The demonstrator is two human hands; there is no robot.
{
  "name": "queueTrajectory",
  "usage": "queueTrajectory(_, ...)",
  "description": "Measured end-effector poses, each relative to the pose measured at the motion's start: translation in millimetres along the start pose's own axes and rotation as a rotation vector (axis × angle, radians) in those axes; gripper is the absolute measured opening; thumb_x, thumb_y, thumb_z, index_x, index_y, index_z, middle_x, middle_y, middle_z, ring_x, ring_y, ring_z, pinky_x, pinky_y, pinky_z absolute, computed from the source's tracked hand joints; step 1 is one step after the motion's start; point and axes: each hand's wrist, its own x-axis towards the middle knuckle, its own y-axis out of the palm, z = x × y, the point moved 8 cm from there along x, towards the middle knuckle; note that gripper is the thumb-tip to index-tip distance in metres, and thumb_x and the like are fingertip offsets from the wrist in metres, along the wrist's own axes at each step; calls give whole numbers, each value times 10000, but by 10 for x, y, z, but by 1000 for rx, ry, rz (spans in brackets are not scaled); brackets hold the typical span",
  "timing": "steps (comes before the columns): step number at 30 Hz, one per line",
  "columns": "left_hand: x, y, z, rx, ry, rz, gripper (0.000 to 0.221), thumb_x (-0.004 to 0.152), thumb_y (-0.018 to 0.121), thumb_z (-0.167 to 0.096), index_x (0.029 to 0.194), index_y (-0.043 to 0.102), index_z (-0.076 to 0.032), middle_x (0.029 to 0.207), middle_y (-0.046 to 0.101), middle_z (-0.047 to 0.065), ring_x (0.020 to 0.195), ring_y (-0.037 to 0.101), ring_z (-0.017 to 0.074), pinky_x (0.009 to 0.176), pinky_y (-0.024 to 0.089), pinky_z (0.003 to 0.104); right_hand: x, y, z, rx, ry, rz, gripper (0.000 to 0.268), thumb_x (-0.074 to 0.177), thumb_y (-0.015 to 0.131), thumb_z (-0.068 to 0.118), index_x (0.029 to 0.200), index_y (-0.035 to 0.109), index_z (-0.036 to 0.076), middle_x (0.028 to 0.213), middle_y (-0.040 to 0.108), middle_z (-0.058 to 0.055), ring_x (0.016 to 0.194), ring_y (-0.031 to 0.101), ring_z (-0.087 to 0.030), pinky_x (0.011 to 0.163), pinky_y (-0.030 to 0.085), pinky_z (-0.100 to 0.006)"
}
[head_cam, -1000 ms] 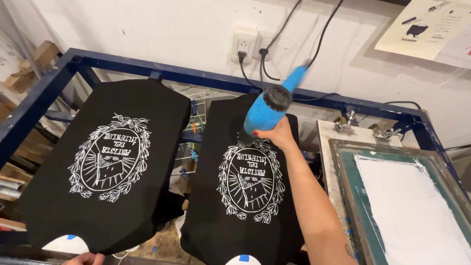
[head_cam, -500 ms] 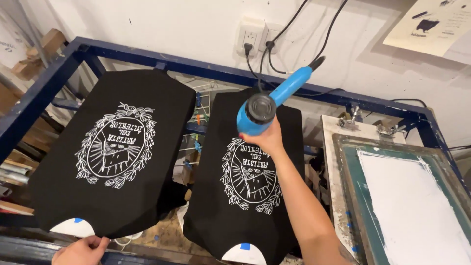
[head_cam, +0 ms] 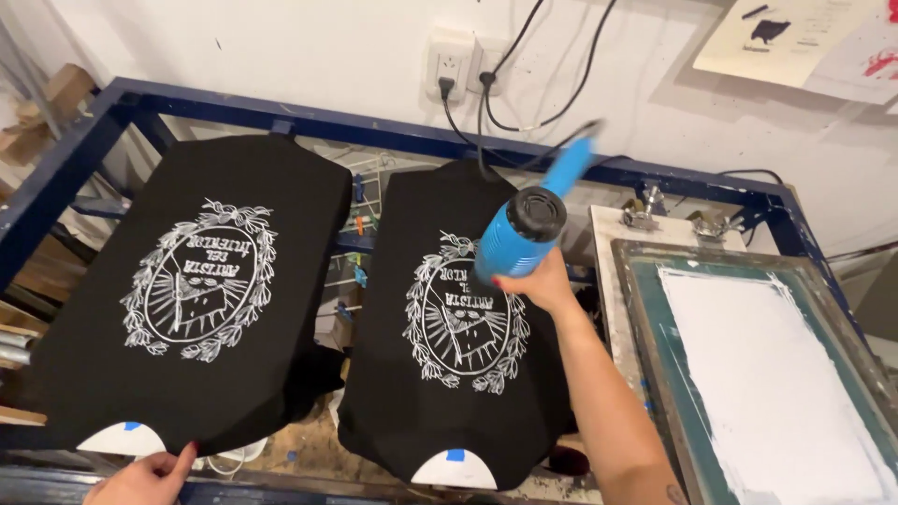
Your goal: Screen printing a white design onto black fabric pieces and drying the ink with a handheld heat gun.
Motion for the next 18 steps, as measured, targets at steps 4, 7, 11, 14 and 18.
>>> queueTrajectory(4, 87, 18, 1, 10, 3, 8, 636, 911, 356, -831, 847, 802, -382, 843, 829, -110, 940, 804, 63, 949, 495, 209, -179, -259, 6, -100, -34, -143, 889, 561, 999, 302, 1323, 590, 96, 1264, 698, -132, 1205, 657, -275, 1024, 557, -456)
queueTrajectory(7, 189, 70, 25, 8, 11, 54, 637, 898, 376, -833, 856, 808, -366, 845, 820, -109, 887, 806, 52, 858, 526, 201, -326, -338, -86, 22, -7, -35, 940, 566, 986, 358, 1366, 572, 93, 1311, 684, -152, 1222, 658, -308, 994, 596, -488)
queueTrajectory(11, 271, 154, 36, -22, 28, 49, 608, 884, 445, -815, 870, 839, -351, 843, 838, -93, 883, 827, 76, 841, 546, 216, -446, -657, 137, -256, -59, -318, 968, 524, 1009, 229, 1367, 560, 75, 1335, 659, -130, 1279, 602, -250, 1121, 471, -421)
queueTrajectory(14, 326, 269, 66, -236, 34, -87, 499, 908, 614, -685, 696, 776, -263, 698, 729, -52, 715, 705, 97, 779, 501, 193, -799, -869, -426, -3, 158, -74, 989, 463, 1016, 322, 1335, 606, 100, 1272, 720, -153, 1183, 692, -299, 973, 611, -506)
queueTrajectory(18, 410, 337, 103, -261, 35, -131, 465, 905, 661, -646, 685, 804, -261, 672, 702, -32, 678, 682, 97, 733, 484, 193, -1024, -923, -6, -39, 71, -102, 746, 539, 1001, 292, 1194, 702, 95, 1116, 776, -151, 1060, 749, -300, 865, 667, -488)
